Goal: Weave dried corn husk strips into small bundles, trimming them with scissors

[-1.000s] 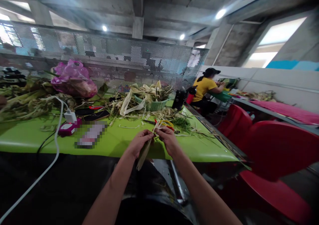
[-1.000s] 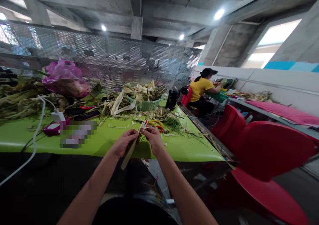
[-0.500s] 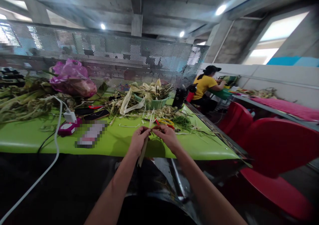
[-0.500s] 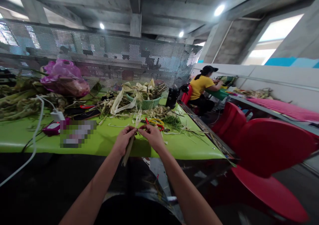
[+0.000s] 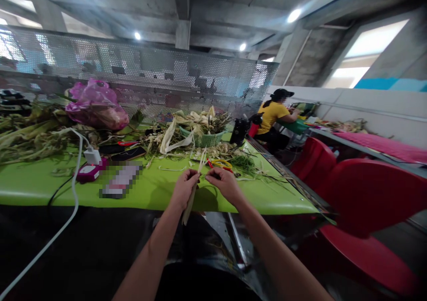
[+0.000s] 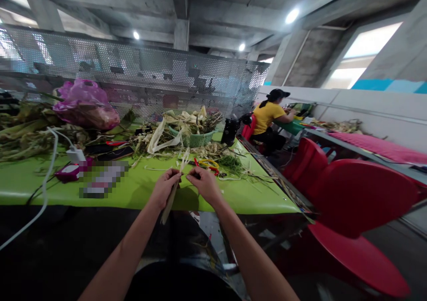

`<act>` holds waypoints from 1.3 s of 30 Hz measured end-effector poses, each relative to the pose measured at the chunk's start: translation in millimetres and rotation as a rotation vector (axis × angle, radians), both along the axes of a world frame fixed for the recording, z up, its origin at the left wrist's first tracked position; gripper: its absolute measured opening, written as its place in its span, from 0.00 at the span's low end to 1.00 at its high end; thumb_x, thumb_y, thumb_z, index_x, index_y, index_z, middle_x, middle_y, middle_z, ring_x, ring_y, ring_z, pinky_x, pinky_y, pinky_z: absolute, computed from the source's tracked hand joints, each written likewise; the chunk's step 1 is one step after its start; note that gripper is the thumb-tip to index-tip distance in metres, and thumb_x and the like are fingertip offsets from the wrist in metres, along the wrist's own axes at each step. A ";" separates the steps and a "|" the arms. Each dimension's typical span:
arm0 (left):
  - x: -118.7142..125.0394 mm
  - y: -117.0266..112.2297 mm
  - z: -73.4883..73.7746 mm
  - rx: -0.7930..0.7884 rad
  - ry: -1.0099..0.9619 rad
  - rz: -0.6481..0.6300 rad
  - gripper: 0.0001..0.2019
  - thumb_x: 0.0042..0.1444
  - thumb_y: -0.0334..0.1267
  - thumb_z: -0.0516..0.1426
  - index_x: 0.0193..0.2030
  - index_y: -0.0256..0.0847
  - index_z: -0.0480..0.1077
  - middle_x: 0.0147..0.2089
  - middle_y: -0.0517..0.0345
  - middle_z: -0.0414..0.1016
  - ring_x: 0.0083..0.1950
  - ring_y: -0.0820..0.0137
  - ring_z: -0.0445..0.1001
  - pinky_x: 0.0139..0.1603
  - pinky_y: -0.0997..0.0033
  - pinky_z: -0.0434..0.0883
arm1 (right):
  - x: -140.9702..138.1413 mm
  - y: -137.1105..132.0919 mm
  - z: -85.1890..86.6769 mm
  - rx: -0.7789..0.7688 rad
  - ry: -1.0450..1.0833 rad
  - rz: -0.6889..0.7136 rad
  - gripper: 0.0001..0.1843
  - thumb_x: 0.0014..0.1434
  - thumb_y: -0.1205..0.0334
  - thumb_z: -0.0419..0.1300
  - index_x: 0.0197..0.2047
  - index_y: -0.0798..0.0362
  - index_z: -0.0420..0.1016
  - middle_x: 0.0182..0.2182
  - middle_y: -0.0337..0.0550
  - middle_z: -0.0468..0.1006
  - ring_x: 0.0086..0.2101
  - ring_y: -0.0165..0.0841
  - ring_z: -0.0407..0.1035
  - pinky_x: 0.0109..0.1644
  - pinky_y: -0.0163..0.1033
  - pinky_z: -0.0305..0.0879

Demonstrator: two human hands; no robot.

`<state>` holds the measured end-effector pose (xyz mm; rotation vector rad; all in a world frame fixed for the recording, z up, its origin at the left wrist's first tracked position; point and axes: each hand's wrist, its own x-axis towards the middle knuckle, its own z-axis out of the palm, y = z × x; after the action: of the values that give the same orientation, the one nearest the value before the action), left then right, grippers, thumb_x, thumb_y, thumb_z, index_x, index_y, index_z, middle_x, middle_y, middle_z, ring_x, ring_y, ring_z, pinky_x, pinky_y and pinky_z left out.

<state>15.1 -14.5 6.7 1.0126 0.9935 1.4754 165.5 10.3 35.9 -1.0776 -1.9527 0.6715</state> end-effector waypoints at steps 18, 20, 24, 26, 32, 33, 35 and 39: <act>-31.0 12.1 -3.5 -0.046 -0.197 0.219 0.10 0.39 0.41 0.65 0.26 0.39 0.71 0.25 0.62 0.68 0.27 0.76 0.63 0.28 0.77 0.59 | 37.9 89.9 6.3 0.089 -0.772 -0.210 0.21 0.47 0.69 0.60 0.46 0.51 0.76 0.43 0.46 0.78 0.45 0.39 0.68 0.44 0.35 0.59; -33.3 13.6 -5.8 -0.047 -0.226 0.214 0.10 0.39 0.40 0.65 0.26 0.39 0.71 0.26 0.62 0.69 0.27 0.77 0.63 0.28 0.77 0.59 | 30.6 96.8 4.6 0.087 -0.848 -0.206 0.23 0.46 0.70 0.60 0.48 0.52 0.74 0.45 0.48 0.77 0.47 0.40 0.66 0.46 0.36 0.59; -35.1 15.9 -8.6 -0.023 -0.257 0.211 0.09 0.39 0.40 0.64 0.27 0.39 0.72 0.28 0.61 0.72 0.28 0.76 0.65 0.30 0.77 0.61 | 23.0 102.6 6.6 0.104 -0.914 -0.204 0.24 0.46 0.70 0.61 0.50 0.52 0.72 0.45 0.51 0.75 0.46 0.42 0.66 0.45 0.38 0.60; -35.2 16.3 -9.5 -0.010 -0.263 0.219 0.09 0.39 0.39 0.64 0.26 0.39 0.72 0.27 0.61 0.72 0.28 0.76 0.65 0.30 0.77 0.61 | 21.0 100.4 9.4 0.134 -0.906 -0.204 0.26 0.48 0.69 0.60 0.52 0.51 0.70 0.46 0.51 0.74 0.45 0.42 0.67 0.45 0.38 0.60; -37.0 16.9 -12.6 0.014 -0.284 0.232 0.09 0.40 0.39 0.64 0.27 0.39 0.71 0.27 0.61 0.72 0.28 0.76 0.66 0.30 0.76 0.61 | 29.1 89.8 26.0 0.242 -0.712 -0.287 0.31 0.54 0.71 0.53 0.60 0.44 0.63 0.49 0.51 0.67 0.44 0.42 0.67 0.48 0.42 0.59; -37.2 17.2 -12.8 0.014 -0.290 0.232 0.09 0.40 0.40 0.64 0.27 0.39 0.71 0.28 0.61 0.72 0.28 0.76 0.66 0.30 0.76 0.61 | 33.2 90.3 30.0 0.245 -0.636 -0.306 0.31 0.53 0.71 0.53 0.60 0.45 0.64 0.48 0.51 0.67 0.44 0.42 0.66 0.49 0.42 0.59; -37.4 18.2 -13.3 0.015 -0.300 0.235 0.09 0.40 0.40 0.64 0.28 0.39 0.71 0.28 0.61 0.72 0.28 0.76 0.66 0.30 0.76 0.61 | 42.2 93.6 37.6 0.230 -0.474 -0.333 0.31 0.50 0.71 0.55 0.59 0.51 0.66 0.46 0.51 0.69 0.44 0.42 0.66 0.49 0.42 0.60; -37.3 20.6 -14.6 0.014 -0.314 0.237 0.09 0.40 0.40 0.64 0.28 0.40 0.71 0.28 0.62 0.71 0.29 0.77 0.66 0.30 0.77 0.61 | 54.5 98.6 50.1 0.186 -0.253 -0.338 0.26 0.52 0.64 0.53 0.56 0.55 0.66 0.42 0.48 0.74 0.39 0.38 0.69 0.44 0.41 0.64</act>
<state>-22.2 6.0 -7.9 0.6603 0.8964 1.7745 219.9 108.9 85.9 -1.3831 -1.9295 0.1728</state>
